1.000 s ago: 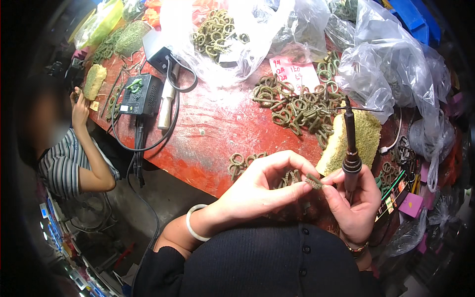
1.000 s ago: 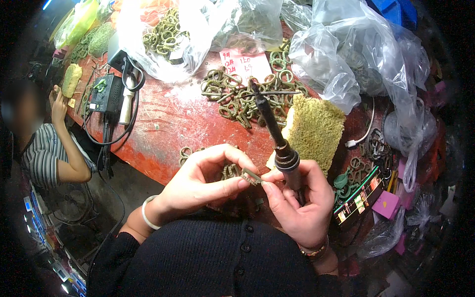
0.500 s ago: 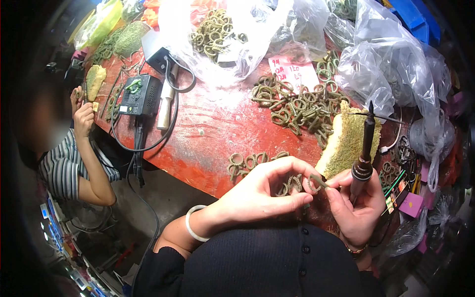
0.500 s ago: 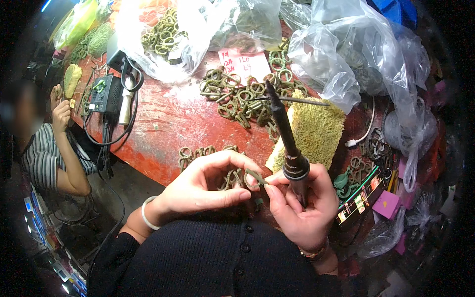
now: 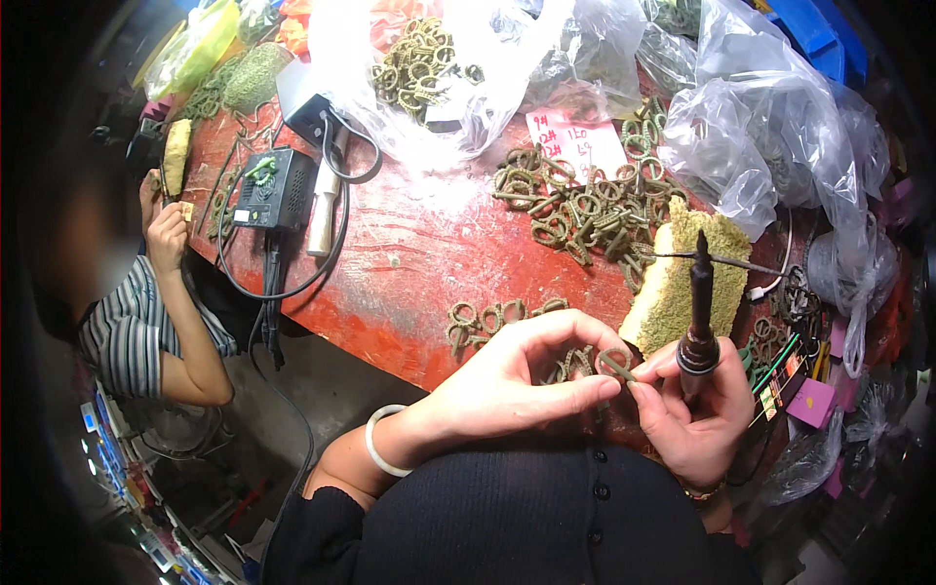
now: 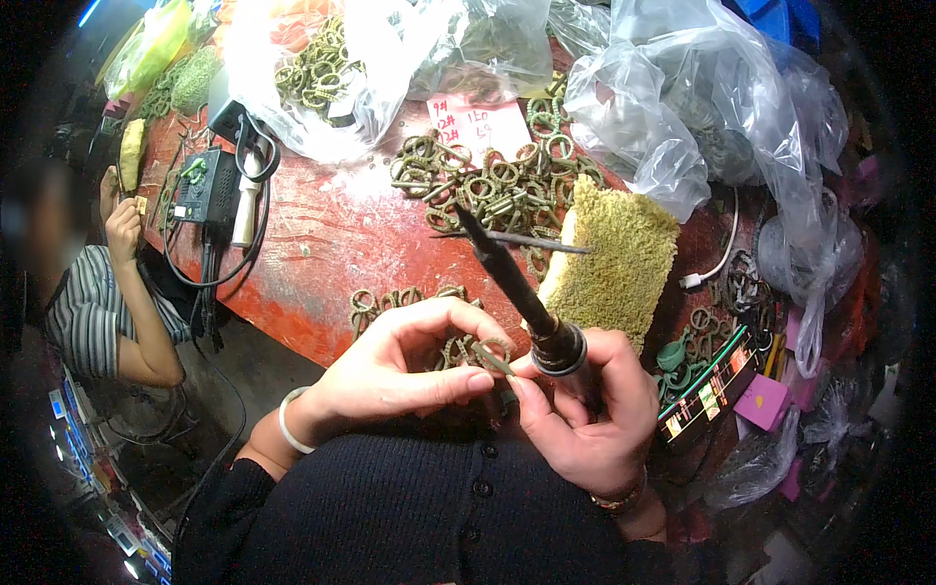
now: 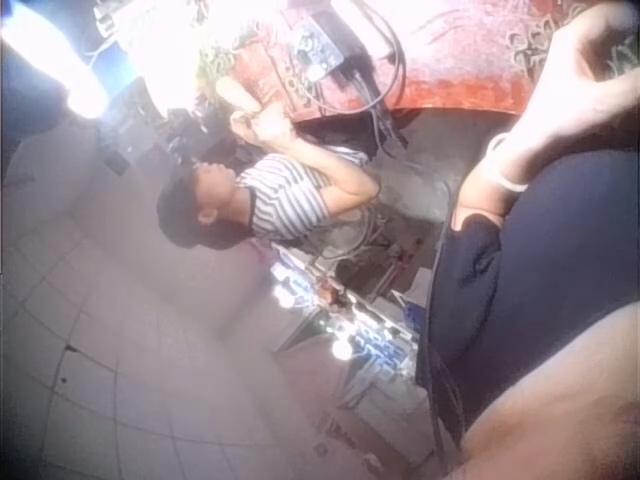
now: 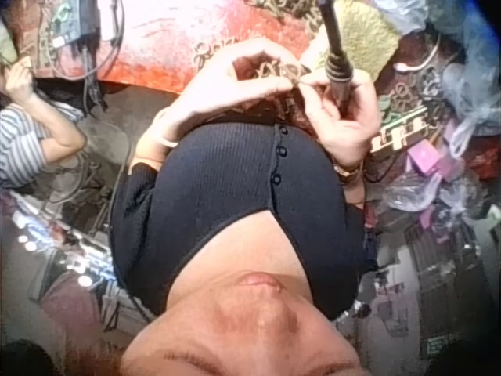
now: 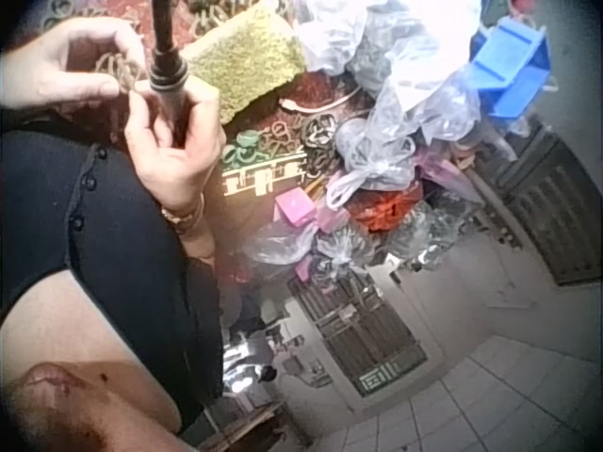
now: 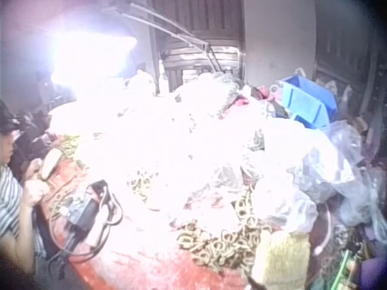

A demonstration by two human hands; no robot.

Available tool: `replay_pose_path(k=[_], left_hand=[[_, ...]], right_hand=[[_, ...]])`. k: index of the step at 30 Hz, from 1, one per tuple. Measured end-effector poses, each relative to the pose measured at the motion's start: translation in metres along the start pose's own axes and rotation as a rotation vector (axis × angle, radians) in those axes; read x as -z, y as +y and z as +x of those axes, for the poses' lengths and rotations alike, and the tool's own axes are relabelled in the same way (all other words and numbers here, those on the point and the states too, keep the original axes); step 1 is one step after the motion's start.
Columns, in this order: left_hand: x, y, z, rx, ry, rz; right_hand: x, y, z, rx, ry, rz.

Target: The recorder uses a soldering iron to fuse small metal ring components at a workbench.

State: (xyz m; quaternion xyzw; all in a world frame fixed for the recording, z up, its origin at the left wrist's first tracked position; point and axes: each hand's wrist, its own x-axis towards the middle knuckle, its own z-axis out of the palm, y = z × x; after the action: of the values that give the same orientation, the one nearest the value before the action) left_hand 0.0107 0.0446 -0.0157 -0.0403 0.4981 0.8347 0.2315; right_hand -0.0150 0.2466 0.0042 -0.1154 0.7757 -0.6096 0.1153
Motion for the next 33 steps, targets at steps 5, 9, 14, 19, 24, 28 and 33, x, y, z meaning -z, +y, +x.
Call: replay_pose_path(k=[5, 9, 14, 19, 24, 28, 33], left_hand=[[0.002, 0.003, -0.001, 0.065, -0.007, -0.06], [0.004, -0.004, 0.002, -0.121, -0.023, 0.077], [0.005, -0.004, 0.001, -0.109, -0.01, 0.04], [0.006, 0.002, -0.005, -0.03, 0.052, 0.024], [0.004, 0.016, -0.008, 0.145, 0.098, -0.252], [0.006, 0.014, -0.007, 0.179, 0.148, -0.221], [0.003, 0.019, -0.006, 0.192, 0.184, -0.202]], right_hand=[[0.0, 0.001, 0.001, 0.019, -0.031, -0.036], [-0.001, 0.001, 0.001, 0.025, -0.023, -0.049], [0.0, -0.002, 0.001, 0.009, -0.029, -0.108], [0.005, 0.001, -0.005, -0.011, 0.042, -0.148], [0.032, 0.004, -0.018, 0.049, 0.04, -0.408], [0.055, 0.007, -0.031, 0.137, 0.156, -0.685], [0.062, 0.006, -0.027, 0.179, 0.163, -0.956]])
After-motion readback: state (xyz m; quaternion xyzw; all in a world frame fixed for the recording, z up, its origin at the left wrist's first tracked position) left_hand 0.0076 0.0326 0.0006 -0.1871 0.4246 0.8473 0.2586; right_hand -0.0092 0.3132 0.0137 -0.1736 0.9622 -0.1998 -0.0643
